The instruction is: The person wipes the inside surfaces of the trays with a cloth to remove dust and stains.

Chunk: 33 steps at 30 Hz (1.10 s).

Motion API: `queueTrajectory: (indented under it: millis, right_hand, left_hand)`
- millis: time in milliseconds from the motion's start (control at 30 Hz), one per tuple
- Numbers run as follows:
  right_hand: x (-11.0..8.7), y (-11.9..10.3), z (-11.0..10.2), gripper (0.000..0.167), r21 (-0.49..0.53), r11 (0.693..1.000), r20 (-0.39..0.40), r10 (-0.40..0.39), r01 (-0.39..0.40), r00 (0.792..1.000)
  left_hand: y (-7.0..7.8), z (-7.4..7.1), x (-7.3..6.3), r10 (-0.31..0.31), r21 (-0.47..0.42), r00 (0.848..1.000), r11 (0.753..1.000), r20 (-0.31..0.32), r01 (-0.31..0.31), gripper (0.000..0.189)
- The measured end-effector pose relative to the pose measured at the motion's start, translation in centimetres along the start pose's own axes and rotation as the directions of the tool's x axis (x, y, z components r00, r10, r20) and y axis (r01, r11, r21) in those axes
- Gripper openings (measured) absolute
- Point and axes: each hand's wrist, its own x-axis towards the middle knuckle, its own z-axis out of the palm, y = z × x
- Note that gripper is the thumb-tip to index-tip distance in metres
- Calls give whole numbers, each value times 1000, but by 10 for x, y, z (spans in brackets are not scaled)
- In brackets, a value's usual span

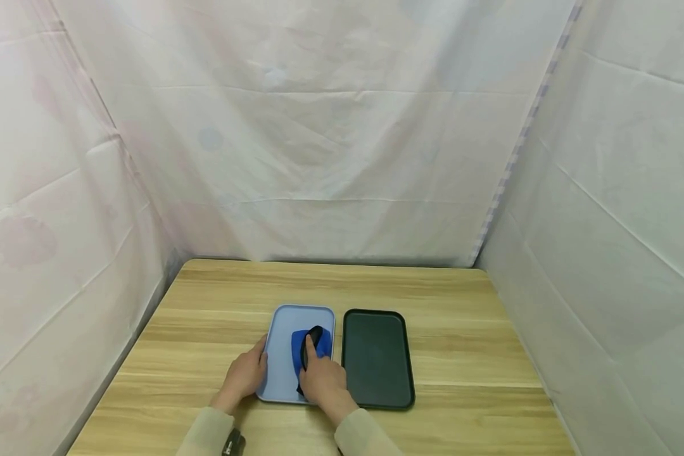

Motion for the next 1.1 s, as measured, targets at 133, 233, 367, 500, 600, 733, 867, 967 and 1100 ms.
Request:
queueTrajectory:
  millis: [133,233,367,500,600,733,867,967,1100]
  right_hand:
    - [-4,1,1,75,-32,999,8,1,-1,1000]
    - [-7,1,2,75,-52,999,12,-7,8,1000]
    - [-11,0,1,75,-42,999,8,-24,24,1000]
    - [-12,-4,3,75,-15,999,9,-42,42,999]
    - [-12,-7,5,76,-9,999,13,-53,53,998]
    - [-11,-13,9,76,-16,998,18,-54,54,998]
    - [-9,-21,12,77,-18,999,21,-40,41,999]
    - [-7,-27,14,78,-16,999,16,-34,35,999]
    - [-6,-33,17,79,-20,999,9,-41,41,999]
  left_hand:
    - [0,1,2,-3,1,1000,1000,2,3,50]
    - [0,1,3,-4,4,1000,1000,0,4,50]
    - [0,0,2,-9,4,1000,1000,5,9,50]
    - [0,-1,1,-15,2,1000,1000,6,15,50]
    - [0,0,0,-10,7,1000,1000,-1,10,50]
    - [0,1,-2,-1,9,1000,1000,-4,1,50]
    - [0,1,-4,-2,13,1000,1000,0,2,51]
    - [1,0,-4,9,20,1000,1000,-2,-9,50]
    - [1,-1,-3,22,22,1000,1000,-1,-22,50]
